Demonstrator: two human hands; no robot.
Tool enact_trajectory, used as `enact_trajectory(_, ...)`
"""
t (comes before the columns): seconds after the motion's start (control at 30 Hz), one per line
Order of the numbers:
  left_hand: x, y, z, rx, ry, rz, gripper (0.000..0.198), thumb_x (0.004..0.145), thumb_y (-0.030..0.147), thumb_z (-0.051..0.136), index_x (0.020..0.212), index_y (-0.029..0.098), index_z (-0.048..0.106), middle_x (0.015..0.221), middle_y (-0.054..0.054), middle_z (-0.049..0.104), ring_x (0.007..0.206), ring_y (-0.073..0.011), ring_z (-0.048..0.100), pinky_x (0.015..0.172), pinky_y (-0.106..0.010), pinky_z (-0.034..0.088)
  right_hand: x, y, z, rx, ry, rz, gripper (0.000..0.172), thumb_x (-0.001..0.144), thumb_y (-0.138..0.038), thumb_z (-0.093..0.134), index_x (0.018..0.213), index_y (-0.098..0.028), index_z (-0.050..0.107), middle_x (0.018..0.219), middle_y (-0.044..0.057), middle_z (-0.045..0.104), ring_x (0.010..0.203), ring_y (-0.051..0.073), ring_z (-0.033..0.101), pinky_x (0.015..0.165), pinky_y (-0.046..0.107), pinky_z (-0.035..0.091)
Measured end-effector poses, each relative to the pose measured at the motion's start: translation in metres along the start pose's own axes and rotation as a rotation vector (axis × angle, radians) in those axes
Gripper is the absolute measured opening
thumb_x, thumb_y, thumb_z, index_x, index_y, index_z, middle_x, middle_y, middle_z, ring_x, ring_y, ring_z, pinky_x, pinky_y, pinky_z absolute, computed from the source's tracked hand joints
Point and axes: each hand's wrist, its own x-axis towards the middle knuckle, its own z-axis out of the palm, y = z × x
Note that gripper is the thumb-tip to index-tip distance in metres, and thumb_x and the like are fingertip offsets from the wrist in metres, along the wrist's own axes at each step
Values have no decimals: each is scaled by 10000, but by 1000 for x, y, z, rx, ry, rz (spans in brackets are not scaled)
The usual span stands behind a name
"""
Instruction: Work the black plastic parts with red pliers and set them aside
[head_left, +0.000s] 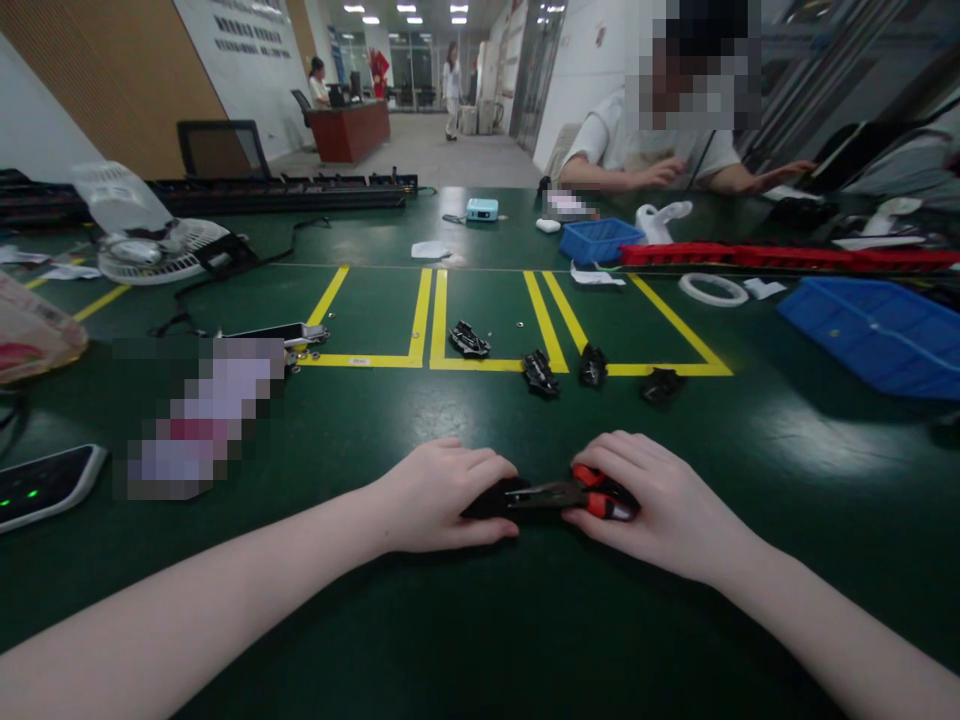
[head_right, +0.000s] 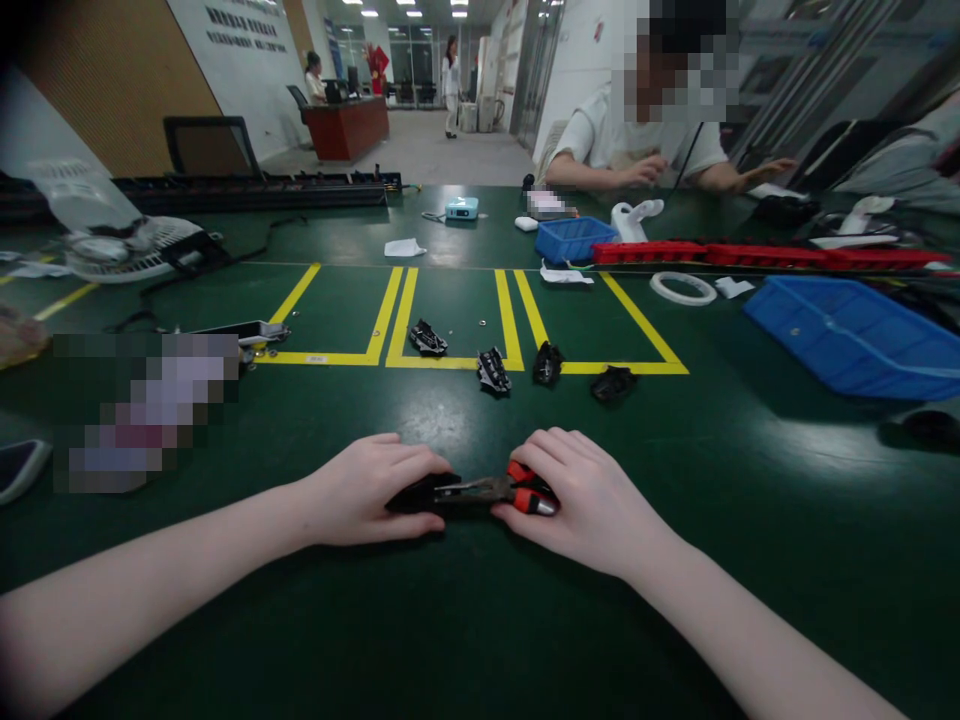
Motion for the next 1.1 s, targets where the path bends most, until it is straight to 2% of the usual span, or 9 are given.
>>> enact_trajectory(0.57, 0, -2, 1, 2, 8, 33, 413, 932, 523, 594, 1162, 180, 572, 1047, -37, 692, 855, -169, 662, 767, -296, 472, -3, -4, 3, 38, 14, 12, 163, 834, -354, 653, 895, -213, 599, 807, 46, 649, 696, 184, 617, 599, 310, 495)
enact_trajectory(1.1, 0, -3, -1, -23, -8, 66, 400, 947, 521, 575, 1148, 176, 590, 1020, -30, 689, 836, -160, 653, 748, -284, 463, -3, -4, 2, -48, 60, -67, 184, 835, -334, 666, 925, -195, 584, 827, 53, 647, 712, 178, 605, 613, 308, 488)
